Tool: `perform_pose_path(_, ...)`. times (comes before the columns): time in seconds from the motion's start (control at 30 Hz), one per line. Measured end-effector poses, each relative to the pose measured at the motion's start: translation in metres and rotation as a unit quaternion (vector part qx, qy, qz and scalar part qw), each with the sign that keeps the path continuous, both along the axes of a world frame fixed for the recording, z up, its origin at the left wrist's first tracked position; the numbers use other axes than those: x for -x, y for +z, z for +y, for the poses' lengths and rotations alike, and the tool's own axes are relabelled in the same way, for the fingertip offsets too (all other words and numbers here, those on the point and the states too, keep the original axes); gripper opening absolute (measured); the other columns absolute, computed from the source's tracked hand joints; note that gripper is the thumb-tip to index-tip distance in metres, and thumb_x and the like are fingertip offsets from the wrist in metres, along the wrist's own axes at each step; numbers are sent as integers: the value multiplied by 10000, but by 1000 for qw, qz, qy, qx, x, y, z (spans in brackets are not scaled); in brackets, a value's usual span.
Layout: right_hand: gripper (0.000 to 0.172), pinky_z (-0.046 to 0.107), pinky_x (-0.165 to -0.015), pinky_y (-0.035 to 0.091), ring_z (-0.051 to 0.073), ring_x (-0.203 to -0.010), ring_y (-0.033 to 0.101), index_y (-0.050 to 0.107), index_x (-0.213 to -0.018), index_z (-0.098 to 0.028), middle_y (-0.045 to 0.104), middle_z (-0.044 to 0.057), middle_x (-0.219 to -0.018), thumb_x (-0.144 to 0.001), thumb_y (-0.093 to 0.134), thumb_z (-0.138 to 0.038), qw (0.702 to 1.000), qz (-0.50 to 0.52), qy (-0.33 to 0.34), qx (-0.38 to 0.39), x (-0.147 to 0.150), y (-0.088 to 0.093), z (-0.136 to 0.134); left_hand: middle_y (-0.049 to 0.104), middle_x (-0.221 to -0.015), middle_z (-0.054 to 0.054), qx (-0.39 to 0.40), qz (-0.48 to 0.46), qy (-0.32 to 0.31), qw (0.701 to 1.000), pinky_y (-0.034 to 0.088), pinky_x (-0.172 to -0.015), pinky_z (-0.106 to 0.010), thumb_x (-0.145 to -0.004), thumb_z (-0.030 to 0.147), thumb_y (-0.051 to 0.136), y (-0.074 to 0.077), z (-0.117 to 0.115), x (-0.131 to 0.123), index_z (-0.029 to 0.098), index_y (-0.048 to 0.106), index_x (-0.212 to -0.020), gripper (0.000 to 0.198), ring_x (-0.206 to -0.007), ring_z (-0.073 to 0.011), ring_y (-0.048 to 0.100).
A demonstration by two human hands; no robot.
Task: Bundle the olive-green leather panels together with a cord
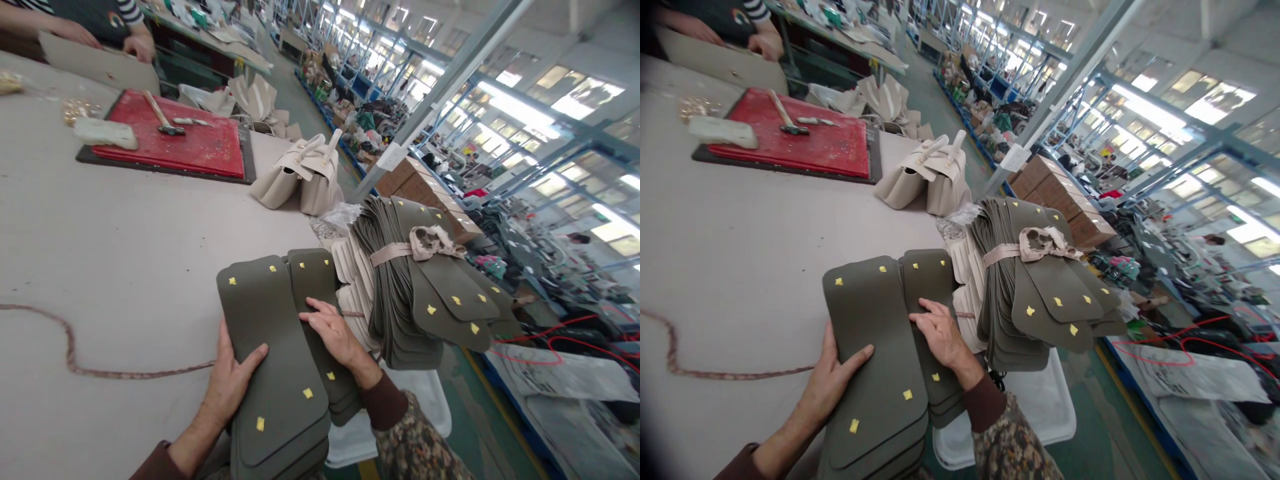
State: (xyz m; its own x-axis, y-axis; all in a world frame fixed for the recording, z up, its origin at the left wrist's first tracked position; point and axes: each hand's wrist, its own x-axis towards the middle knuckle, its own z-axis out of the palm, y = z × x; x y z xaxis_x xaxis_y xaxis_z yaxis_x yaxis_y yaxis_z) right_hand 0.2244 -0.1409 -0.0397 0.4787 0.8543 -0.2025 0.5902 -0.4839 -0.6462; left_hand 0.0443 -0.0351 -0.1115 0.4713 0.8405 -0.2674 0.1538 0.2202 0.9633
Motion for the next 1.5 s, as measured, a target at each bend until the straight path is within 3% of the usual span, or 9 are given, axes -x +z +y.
perform_pose_path(0.17,353,416,-1102,374,268,-1280,508,752,-1064,-174,620,135,-1323,-725,787,-265,998,12,-63,-19,14,7,9,381,-1520,-129,5,12,-16,1000,213,-1207,-505,-761,409,729,0,0,0,232,123,-1541,1003,-1403,-305,380)
perform_pose_path(0.37,563,375,-921,479,217,-944,657,613,-1274,-161,721,50,-957,-733,752,-239,985,42,-167,-29,24,6,22,380,-1511,-141,-2,35,-23,999,214,-1203,-518,-757,472,716,2,1,0,220,91,-1545,1037,-1415,-319,353)
perform_pose_path(0.5,436,300,-801,498,171,-785,657,699,-1117,-171,696,-4,-809,-696,767,-265,977,96,-189,-24,21,3,27,360,-1524,-147,14,43,-29,999,224,-1198,-522,-747,515,702,4,2,-1,214,41,-1550,1083,-1410,-327,356)
perform_pose_path(0.7,97,252,-693,471,157,-745,627,697,-753,-182,682,-14,-742,-745,723,-275,982,109,-146,-42,20,4,25,304,-1570,-118,25,28,-26,999,203,-1212,-481,-775,502,686,13,2,0,236,92,-1546,1009,-1444,-301,306)
perform_pose_path(0.8,79,257,-679,476,163,-731,635,676,-816,-175,693,3,-757,-819,664,-254,986,88,-142,2,18,7,17,319,-1563,-116,34,31,-22,999,219,-1209,-467,-776,480,699,14,2,-1,239,128,-1541,984,-1436,-298,326)
perform_pose_path(0.93,207,340,-866,475,223,-920,630,654,-1087,-168,710,66,-945,-889,598,-194,990,-113,-77,44,12,19,3,354,-1535,-130,38,67,-16,997,252,-1195,-495,-724,497,741,12,4,-4,238,108,-1543,1066,-1409,-320,367)
perform_pose_path(1.17,328,443,-844,454,319,-1033,545,672,-1090,-34,619,243,-1134,-899,408,4,889,-392,50,233,-2,37,-4,396,-1501,-113,28,76,-26,996,280,-1184,-496,-701,518,733,17,5,-6,247,143,-1532,1055,-1369,-326,413)
perform_pose_path(1.37,252,429,-726,443,336,-944,558,718,-953,-20,638,238,-988,-857,485,-8,846,-421,141,296,-14,37,10,395,-1497,-114,2,80,-26,996,274,-1183,-511,-676,532,747,12,6,-6,245,171,-1525,1065,-1368,-339,405)
perform_pose_path(1.5,252,415,-723,442,329,-917,614,674,-1039,-34,670,235,-977,-887,473,-16,839,-402,153,333,-15,45,17,389,-1502,-119,-2,63,-30,998,256,-1190,-499,-698,505,744,10,6,-5,236,167,-1530,1047,-1386,-330,386)
